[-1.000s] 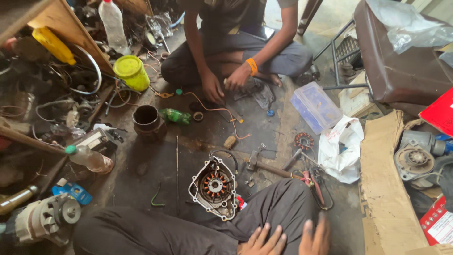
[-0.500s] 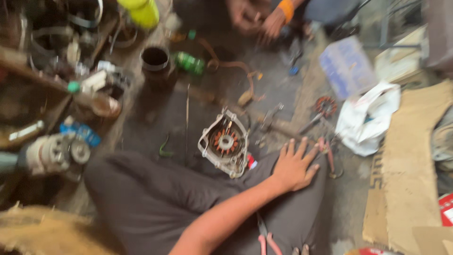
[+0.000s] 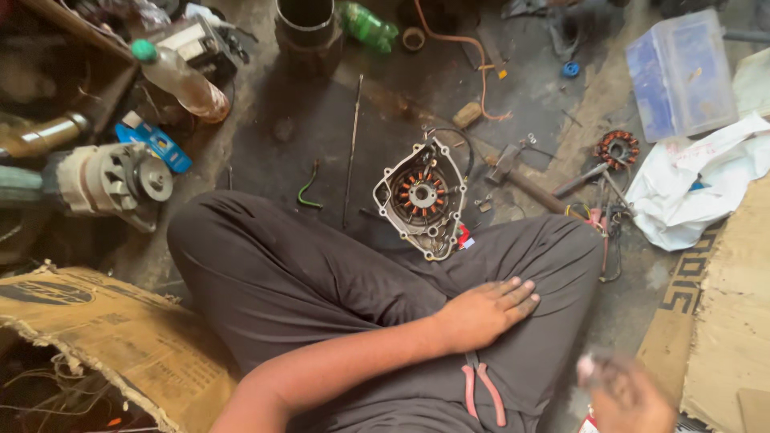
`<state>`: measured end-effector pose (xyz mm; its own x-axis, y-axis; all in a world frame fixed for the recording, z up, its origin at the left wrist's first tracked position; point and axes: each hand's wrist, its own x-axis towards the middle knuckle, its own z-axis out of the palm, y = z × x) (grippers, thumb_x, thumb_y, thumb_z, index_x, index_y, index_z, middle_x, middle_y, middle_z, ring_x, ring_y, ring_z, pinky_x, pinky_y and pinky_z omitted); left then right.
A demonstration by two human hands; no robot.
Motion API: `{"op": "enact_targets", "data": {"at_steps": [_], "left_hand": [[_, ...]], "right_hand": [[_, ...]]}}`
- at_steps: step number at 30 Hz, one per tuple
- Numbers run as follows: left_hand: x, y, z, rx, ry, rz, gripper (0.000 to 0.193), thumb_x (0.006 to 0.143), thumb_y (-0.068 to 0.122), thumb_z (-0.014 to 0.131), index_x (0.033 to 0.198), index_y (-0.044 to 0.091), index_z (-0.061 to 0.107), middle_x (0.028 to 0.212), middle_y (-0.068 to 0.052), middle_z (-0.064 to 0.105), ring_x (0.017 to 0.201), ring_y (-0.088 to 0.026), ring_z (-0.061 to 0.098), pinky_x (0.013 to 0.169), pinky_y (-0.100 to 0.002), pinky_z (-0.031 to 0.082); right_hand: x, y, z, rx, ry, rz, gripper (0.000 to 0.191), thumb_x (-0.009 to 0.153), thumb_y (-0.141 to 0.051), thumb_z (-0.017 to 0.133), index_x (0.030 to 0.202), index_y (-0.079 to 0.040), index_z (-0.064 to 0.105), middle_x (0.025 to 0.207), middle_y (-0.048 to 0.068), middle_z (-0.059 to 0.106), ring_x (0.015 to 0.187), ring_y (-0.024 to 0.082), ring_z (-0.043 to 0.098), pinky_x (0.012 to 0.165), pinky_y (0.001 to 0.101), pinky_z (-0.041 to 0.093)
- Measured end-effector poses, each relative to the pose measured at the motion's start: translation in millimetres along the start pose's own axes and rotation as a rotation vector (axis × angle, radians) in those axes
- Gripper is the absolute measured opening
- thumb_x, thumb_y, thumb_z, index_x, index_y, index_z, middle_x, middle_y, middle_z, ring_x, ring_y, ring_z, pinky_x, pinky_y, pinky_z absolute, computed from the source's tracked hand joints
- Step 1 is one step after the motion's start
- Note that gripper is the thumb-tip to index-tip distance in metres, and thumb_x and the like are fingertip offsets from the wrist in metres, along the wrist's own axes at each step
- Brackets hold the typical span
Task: The person sits on the workshop floor with a motorcycle engine side cover in their lap, removes the stator coil from the cover, sets it aside, then repositions the cover and works the stator back into place, pressing and aligning it by hand while picking up small fasteners from the floor.
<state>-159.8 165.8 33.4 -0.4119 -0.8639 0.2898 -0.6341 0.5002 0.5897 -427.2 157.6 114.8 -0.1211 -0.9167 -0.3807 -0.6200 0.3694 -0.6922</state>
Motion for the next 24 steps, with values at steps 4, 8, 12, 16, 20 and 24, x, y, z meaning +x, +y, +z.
{"op": "enact_targets", "data": {"at_steps": [4,8,12,16,20,24], "left_hand": [[-10,18,-9,-0.151,-0.075,-0.254,0.047,0.095,0.012,0.061,0.142,0.007,0.060,0.147,-0.020,0.061,0.117,-0.034,0.069,0.084,-0.048,0.057],[-3,-8,-38,-0.700,0.028,-0.460,0.025,0.086,0.013,0.073,0.110,0.006,0.076,0.101,-0.015,0.078,0.094,-0.030,0.075,0.086,-0.043,0.059],[2,-59,-90,-1.362,0.027,-0.773,0.017,0.096,0.006,0.060,0.107,0.002,0.073,0.086,-0.009,0.072,0.073,-0.017,0.068,0.069,-0.039,0.058],[0,-98,-148,-0.814,0.433,-0.699,0.025,0.093,0.008,0.052,0.110,0.007,0.070,0.105,-0.012,0.072,0.100,-0.021,0.070,0.091,-0.039,0.056],[4,-103,-162,0.113,0.216,-0.904,0.055,0.071,0.027,0.085,0.122,0.015,0.067,0.123,-0.019,0.053,0.106,-0.037,0.052,0.091,-0.052,0.037],[11,-114,-142,0.271,0.179,-0.921,0.085,0.053,0.033,0.094,0.130,0.016,0.063,0.142,-0.020,0.042,0.109,-0.037,0.050,0.094,-0.053,0.036]], "right_hand": [[10,-91,49,0.377,-0.008,-0.280,0.027,0.094,0.008,0.065,0.121,0.010,0.061,0.109,0.016,0.073,0.100,0.022,0.074,0.091,0.0310,0.059],[65,-156,116,0.242,-0.128,-0.492,0.023,0.093,0.005,0.070,0.116,0.008,0.065,0.106,0.012,0.071,0.098,0.016,0.071,0.087,0.0268,0.056],[106,-182,170,0.143,-0.169,-0.633,0.021,0.091,0.003,0.074,0.111,0.004,0.068,0.109,0.007,0.067,0.095,0.011,0.067,0.078,0.0236,0.055],[115,-178,202,0.103,-0.167,-0.671,0.024,0.089,0.003,0.076,0.112,0.005,0.069,0.119,0.010,0.064,0.094,0.012,0.067,0.078,0.0246,0.055],[115,-165,213,0.047,-0.136,-0.650,0.028,0.087,0.002,0.079,0.113,0.004,0.069,0.124,0.012,0.063,0.097,0.015,0.066,0.075,0.0258,0.055],[115,-162,216,0.017,-0.145,-0.694,0.029,0.085,-0.001,0.080,0.112,0.003,0.071,0.126,0.012,0.061,0.106,0.018,0.065,0.078,0.0275,0.054]]}}
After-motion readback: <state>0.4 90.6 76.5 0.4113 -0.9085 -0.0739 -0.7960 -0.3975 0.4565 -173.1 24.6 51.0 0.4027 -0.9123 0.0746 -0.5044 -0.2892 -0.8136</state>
